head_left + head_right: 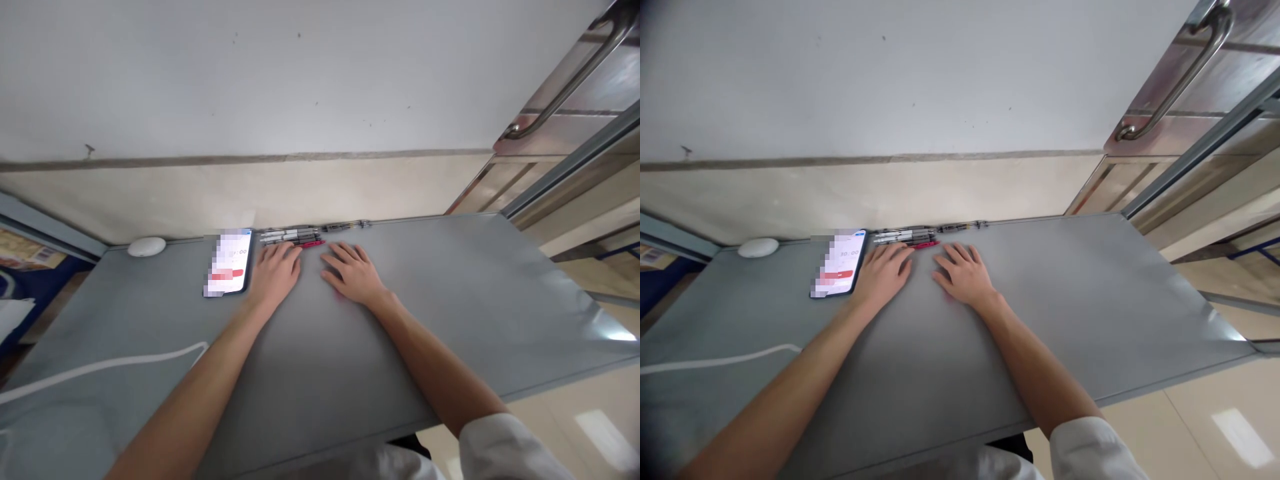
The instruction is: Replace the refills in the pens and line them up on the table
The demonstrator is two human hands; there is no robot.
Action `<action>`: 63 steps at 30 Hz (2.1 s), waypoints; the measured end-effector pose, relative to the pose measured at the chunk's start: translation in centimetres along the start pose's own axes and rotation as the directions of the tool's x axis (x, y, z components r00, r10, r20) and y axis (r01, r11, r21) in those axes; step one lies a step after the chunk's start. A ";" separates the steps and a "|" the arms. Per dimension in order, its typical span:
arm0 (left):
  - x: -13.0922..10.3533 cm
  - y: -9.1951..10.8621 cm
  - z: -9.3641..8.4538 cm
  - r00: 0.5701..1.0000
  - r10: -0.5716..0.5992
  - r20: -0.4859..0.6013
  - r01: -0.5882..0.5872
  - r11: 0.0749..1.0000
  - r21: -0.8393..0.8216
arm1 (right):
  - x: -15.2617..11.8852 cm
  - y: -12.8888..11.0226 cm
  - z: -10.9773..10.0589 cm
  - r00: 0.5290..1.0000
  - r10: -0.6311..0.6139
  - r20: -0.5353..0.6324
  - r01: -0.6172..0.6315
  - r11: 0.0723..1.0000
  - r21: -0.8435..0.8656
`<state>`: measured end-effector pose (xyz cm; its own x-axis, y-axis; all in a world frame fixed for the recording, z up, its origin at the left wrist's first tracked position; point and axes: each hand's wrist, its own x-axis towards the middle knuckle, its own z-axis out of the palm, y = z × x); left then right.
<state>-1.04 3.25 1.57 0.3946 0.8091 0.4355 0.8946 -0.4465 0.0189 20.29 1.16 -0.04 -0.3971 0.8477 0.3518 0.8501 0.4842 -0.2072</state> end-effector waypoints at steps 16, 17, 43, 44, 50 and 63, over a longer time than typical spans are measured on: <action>0.9 -0.4 0.1 0.994 -0.045 0.098 0.058 0.989 -0.133 | 0.3 -0.8 -0.8 0.996 -0.082 -0.016 0.084 0.976 0.202; 1.0 -0.3 0.0 0.994 -0.070 0.083 0.086 0.975 -0.206 | 0.4 -1.0 -0.9 0.998 -0.064 -0.018 0.066 0.959 0.274; 0.8 0.7 -0.9 0.812 -0.027 0.583 0.584 0.008 -0.812 | 4.5 -2.0 -0.3 0.825 0.516 0.230 -0.054 -0.333 0.941; 0.7 0.7 -0.8 0.814 -0.038 0.579 0.580 0.033 -0.814 | 4.5 -2.0 -0.1 0.824 0.520 0.224 -0.053 -0.323 0.945; -0.1 0.7 -0.2 0.822 -0.058 0.566 0.569 0.079 -0.818 | 4.4 -2.0 0.5 0.839 0.498 0.221 -0.074 -0.297 0.952; -0.2 0.6 -0.8 0.806 0.002 0.593 0.590 0.084 -0.803 | 4.0 -2.0 -0.1 0.847 0.484 0.221 -0.051 -0.340 0.939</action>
<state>-0.72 2.48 2.23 0.4441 0.8772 -0.1824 0.1399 0.1332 0.9812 17.00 3.53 1.84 -0.0015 1.0000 -0.0039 -0.5937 -0.0040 -0.8047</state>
